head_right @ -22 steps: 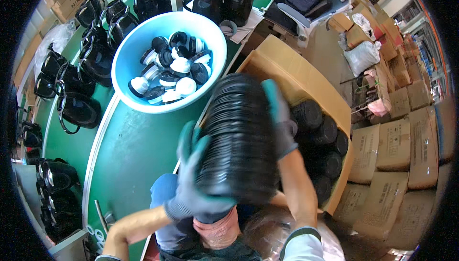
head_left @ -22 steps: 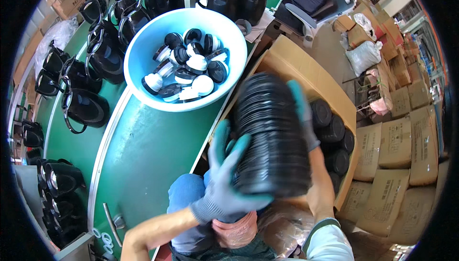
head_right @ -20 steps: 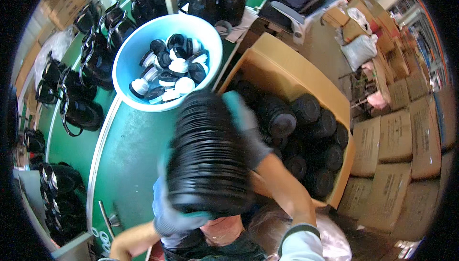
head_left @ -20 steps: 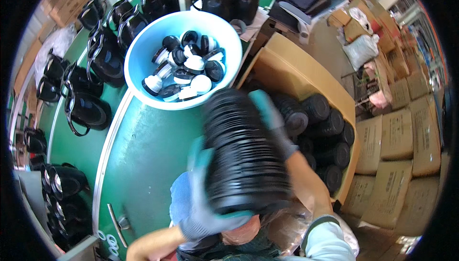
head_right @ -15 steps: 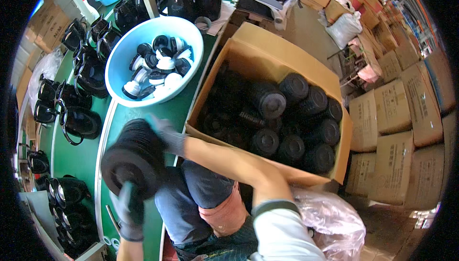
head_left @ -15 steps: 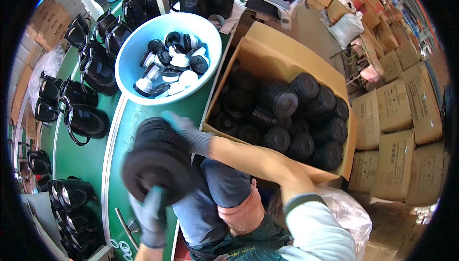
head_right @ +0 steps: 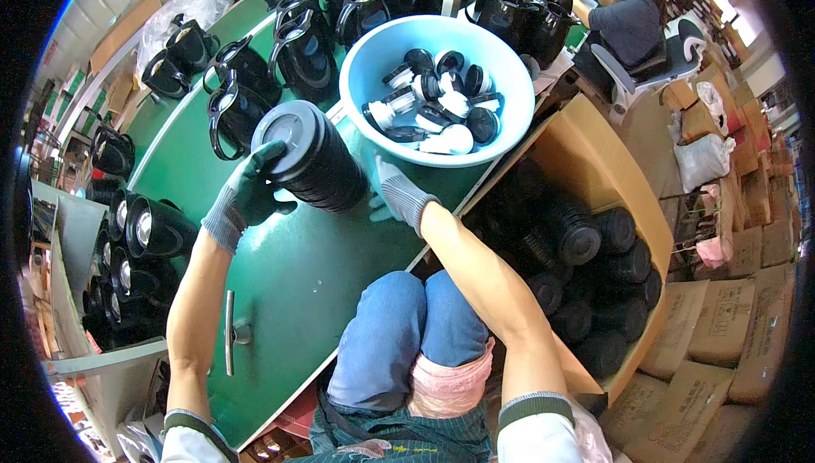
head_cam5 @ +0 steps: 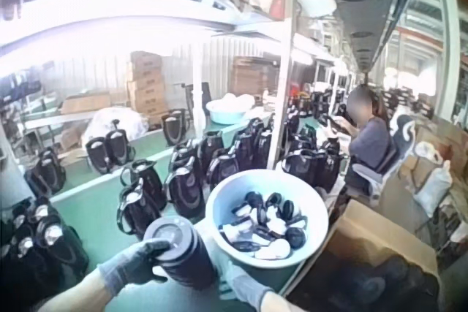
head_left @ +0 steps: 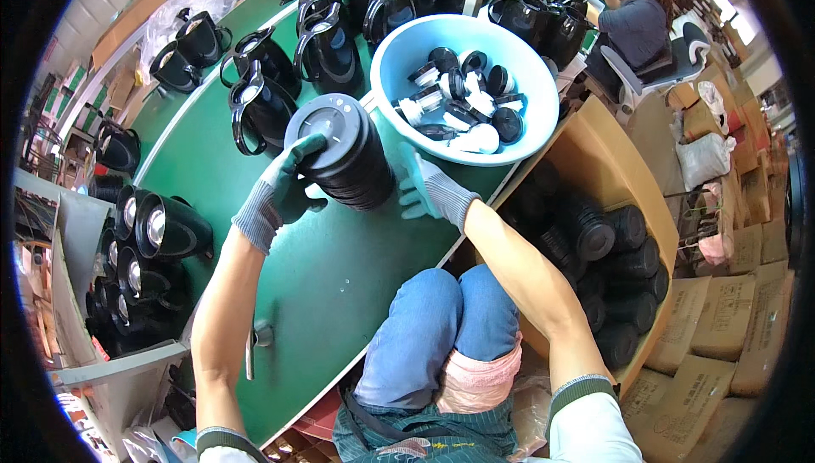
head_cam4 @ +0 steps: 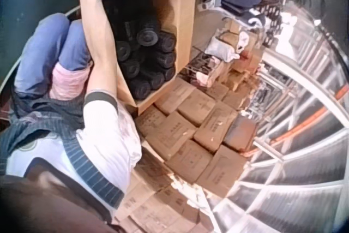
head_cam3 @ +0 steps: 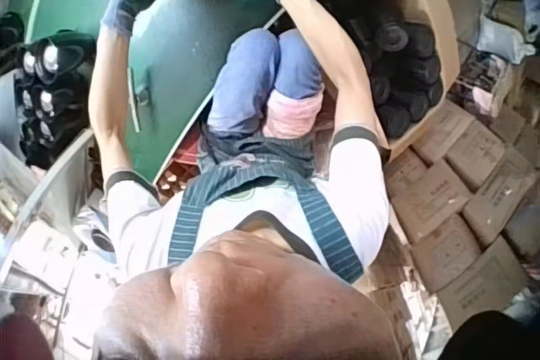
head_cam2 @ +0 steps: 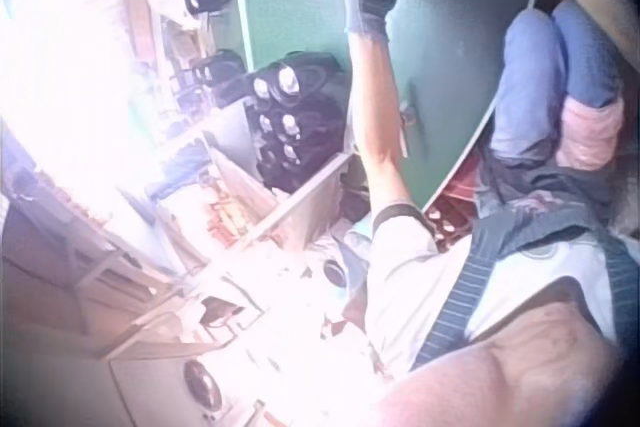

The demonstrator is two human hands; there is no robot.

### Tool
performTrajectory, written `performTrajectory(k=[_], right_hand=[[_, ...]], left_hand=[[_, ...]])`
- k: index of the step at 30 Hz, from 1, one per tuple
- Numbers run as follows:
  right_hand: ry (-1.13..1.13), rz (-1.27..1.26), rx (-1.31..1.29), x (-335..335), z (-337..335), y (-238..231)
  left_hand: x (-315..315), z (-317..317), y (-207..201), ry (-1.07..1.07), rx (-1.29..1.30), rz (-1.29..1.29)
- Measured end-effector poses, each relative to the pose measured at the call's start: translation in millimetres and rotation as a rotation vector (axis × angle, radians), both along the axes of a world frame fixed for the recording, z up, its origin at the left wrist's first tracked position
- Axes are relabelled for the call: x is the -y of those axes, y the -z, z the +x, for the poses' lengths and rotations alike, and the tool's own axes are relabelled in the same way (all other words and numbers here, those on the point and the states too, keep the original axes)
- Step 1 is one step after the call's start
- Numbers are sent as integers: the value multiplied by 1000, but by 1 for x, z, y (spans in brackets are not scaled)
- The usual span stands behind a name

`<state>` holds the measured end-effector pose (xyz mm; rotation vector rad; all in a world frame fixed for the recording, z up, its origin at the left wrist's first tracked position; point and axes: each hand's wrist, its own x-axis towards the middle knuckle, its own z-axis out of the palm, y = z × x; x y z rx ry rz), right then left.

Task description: The person assembles black kettles by inserting a metal rod into the base and screwing on a lid. They handle the kettles one at a time, placing finished units on a green workbench and retrieving new ones from a cardboard box.

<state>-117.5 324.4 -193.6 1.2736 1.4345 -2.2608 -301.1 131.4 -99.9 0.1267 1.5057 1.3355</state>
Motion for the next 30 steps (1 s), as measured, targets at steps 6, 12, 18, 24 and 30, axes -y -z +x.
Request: performTrajectory(k=[6, 12, 18, 24, 30], right_hand=[[268, -459, -206, 48, -3, -66], [378, -450, -715, 16, -26, -26], [300, -262, -396, 40, 79, -37], [646, 732, -442, 15, 313, -33], [1345, 367, 141, -50, 477, 109]], left_hand=[[-13, 11, -29, 75, 53, -70], [-63, 26, -42, 91, 32, -1], [-46, -8, -19, 144, 106, -32], [-9, 6, -19, 63, -824, 243], [-67, 208, -16, 394, -1659, 539]])
